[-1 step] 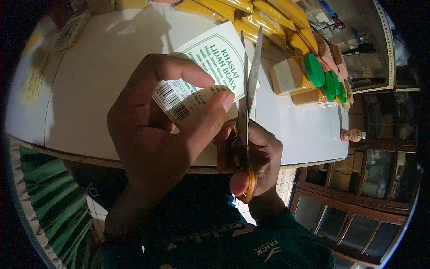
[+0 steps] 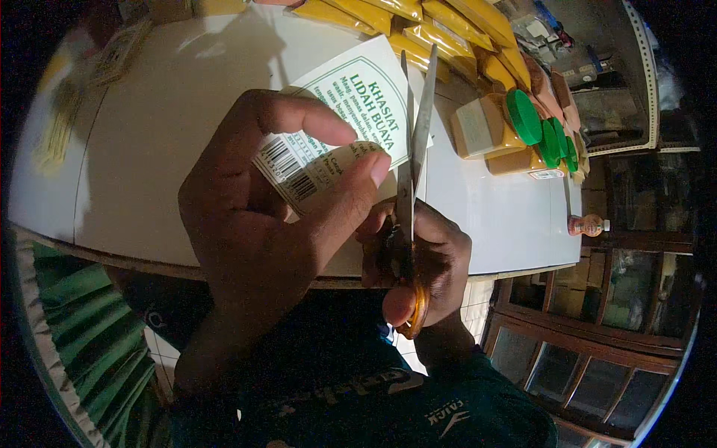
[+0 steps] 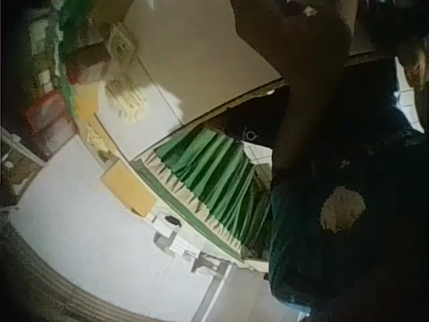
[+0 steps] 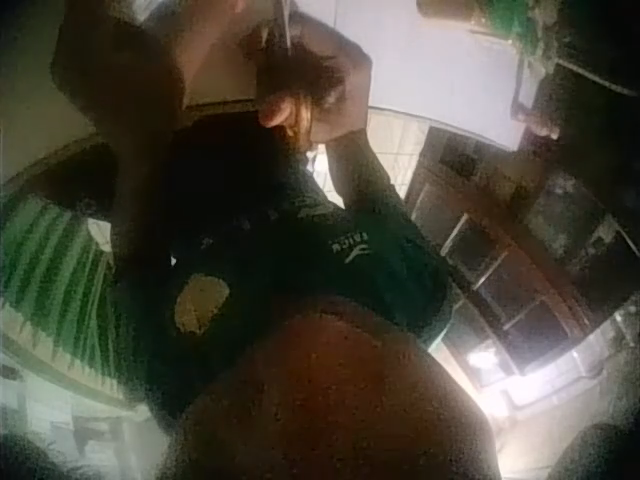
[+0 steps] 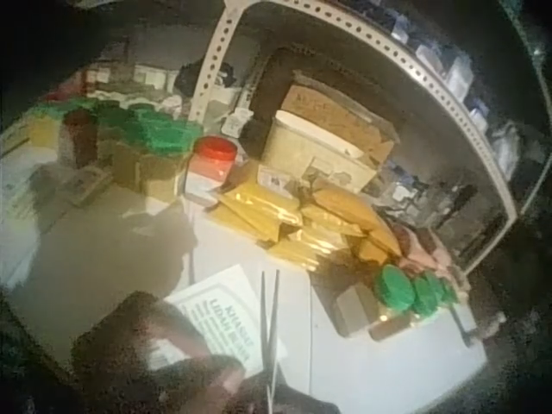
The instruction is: The recorder uses scissors to cut and separate individual product labels from a larger sheet in a pharmacy environment.
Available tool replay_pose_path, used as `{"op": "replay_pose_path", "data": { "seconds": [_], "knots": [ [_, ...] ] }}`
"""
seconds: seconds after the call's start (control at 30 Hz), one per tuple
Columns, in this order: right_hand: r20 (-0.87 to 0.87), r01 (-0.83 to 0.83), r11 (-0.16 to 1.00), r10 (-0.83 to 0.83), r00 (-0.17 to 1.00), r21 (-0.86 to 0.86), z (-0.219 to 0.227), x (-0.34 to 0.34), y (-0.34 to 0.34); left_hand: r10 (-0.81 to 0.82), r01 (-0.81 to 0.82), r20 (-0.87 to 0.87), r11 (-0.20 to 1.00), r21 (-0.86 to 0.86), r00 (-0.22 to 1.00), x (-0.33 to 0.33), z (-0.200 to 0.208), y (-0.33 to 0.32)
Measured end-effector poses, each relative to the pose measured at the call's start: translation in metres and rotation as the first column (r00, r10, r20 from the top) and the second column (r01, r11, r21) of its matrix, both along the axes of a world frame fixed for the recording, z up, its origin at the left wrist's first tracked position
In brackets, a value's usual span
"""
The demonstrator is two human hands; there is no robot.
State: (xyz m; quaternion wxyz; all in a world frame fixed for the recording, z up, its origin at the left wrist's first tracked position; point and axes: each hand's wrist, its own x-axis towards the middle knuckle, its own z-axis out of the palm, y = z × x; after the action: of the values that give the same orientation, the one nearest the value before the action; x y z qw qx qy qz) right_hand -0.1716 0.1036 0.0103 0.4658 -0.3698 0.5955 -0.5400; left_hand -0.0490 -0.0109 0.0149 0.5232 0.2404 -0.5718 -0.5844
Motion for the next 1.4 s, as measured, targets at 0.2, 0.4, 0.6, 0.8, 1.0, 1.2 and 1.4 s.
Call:
{"op": "replay_pose_path", "data": {
  "seconds": [0.2,0.4,0.6,0.8,1.0,1.2,1.4],
  "knots": [
    [-0.015,-0.004,0.997,0.003,1.0,-0.077,-0.006,-0.001,0.001,-0.016,0.016,0.008,0.998,0.057,1.0,0.003,-0.001,-0.001],
    [-0.045,0.008,0.995,-0.012,0.999,-0.095,-0.006,-0.001,0.001,-0.028,0.026,0.021,0.996,0.084,0.999,0.003,0.001,-0.002],
    [-0.097,-0.014,0.995,0.004,0.995,-0.101,-0.006,-0.002,0.0,-0.048,0.045,0.03,0.994,0.098,0.998,0.006,0.001,-0.005],
    [-0.12,-0.027,0.994,0.014,0.993,-0.108,-0.006,-0.003,0.0,-0.046,0.036,0.134,0.996,0.081,0.99,0.009,0.009,-0.007],
    [-0.17,-0.045,0.996,0.03,0.985,-0.083,-0.003,-0.003,-0.002,-0.056,0.053,0.109,0.998,0.03,0.992,0.012,0.006,-0.01],
    [-0.18,-0.04,0.995,0.022,0.983,-0.096,-0.004,-0.004,-0.001,-0.079,0.079,0.119,0.997,0.001,0.99,0.014,0.004,-0.016],
    [-0.205,-0.119,0.973,0.077,0.976,-0.198,-0.014,-0.01,0.002,-0.102,0.102,0.133,0.995,0.006,0.986,0.017,0.006,-0.019]
  ]
}}
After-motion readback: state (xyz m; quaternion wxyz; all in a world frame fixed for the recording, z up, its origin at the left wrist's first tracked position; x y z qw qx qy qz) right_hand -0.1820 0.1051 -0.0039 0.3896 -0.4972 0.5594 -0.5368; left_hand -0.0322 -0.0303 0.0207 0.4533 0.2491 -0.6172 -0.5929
